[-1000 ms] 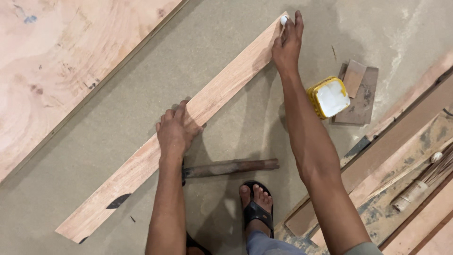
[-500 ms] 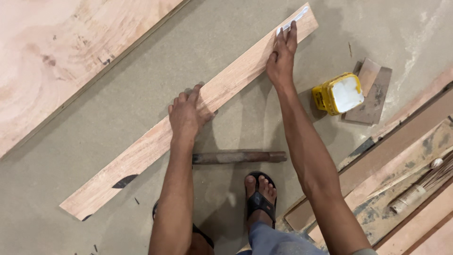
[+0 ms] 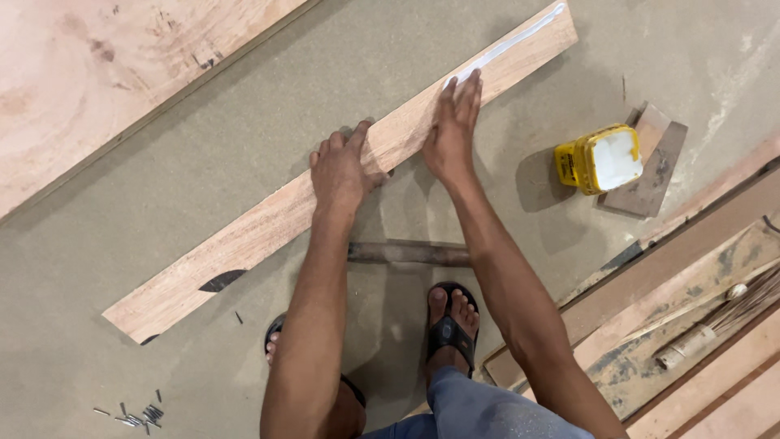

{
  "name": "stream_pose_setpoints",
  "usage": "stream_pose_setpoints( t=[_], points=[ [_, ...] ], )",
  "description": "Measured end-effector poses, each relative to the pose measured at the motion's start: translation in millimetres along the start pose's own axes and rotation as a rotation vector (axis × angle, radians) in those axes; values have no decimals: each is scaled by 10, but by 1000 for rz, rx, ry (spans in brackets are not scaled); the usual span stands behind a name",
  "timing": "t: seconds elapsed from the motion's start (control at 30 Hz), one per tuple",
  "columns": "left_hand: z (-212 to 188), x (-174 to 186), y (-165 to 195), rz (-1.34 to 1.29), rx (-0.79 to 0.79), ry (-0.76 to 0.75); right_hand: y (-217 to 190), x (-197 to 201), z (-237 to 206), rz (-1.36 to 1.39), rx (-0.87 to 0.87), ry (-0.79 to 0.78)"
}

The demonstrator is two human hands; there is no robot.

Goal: The person aligns a thin wooden strip on a larger plywood sheet, then hammers nails into the strip to secure it. They apply white adhesive along the strip and press it onto the plywood, then hammer additional nails to fasten the assembly.

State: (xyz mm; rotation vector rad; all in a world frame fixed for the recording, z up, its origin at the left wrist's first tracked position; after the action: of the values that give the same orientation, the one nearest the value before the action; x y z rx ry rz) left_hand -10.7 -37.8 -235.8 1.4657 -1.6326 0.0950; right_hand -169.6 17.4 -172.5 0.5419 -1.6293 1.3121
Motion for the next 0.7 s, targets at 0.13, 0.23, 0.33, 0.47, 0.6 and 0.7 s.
stream_pose_setpoints(
  t=[0.13, 0.23, 0.33, 0.47, 0.6, 0.7],
  points=[
    [-24, 58, 18, -10, -55, 64, -181, -245, -73, -89, -123, -186],
    [-15, 48, 8, -18, -59, 58, -346, -385, -144, -294, -153, -294],
    [-2, 7, -21, -30, -28, 23, -599, -454, -249, -442, -34, -298],
    [-20, 19, 7, -11, -55, 57, -665, -609, -491, -481, 85, -474],
    [-29, 8, 42, 24, -101, 89, -176, -51, -810, -202, 81, -356],
    [-106, 10, 225, 95, -228, 171, 673, 875, -1227, -168, -126, -39]
  ],
)
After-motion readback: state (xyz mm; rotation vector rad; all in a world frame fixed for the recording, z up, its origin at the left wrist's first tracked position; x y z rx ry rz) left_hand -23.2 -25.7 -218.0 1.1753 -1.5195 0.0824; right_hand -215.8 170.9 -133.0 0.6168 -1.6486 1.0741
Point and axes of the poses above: each hand's wrist, its own z-axis towards the middle knuckle, its own x-axis out of the back of the hand, y = z × x, the point moved 10 cm from there along z, towards the middle knuckle, and after that the axes turned 12 degrees about -y, right-handed, at the moved point
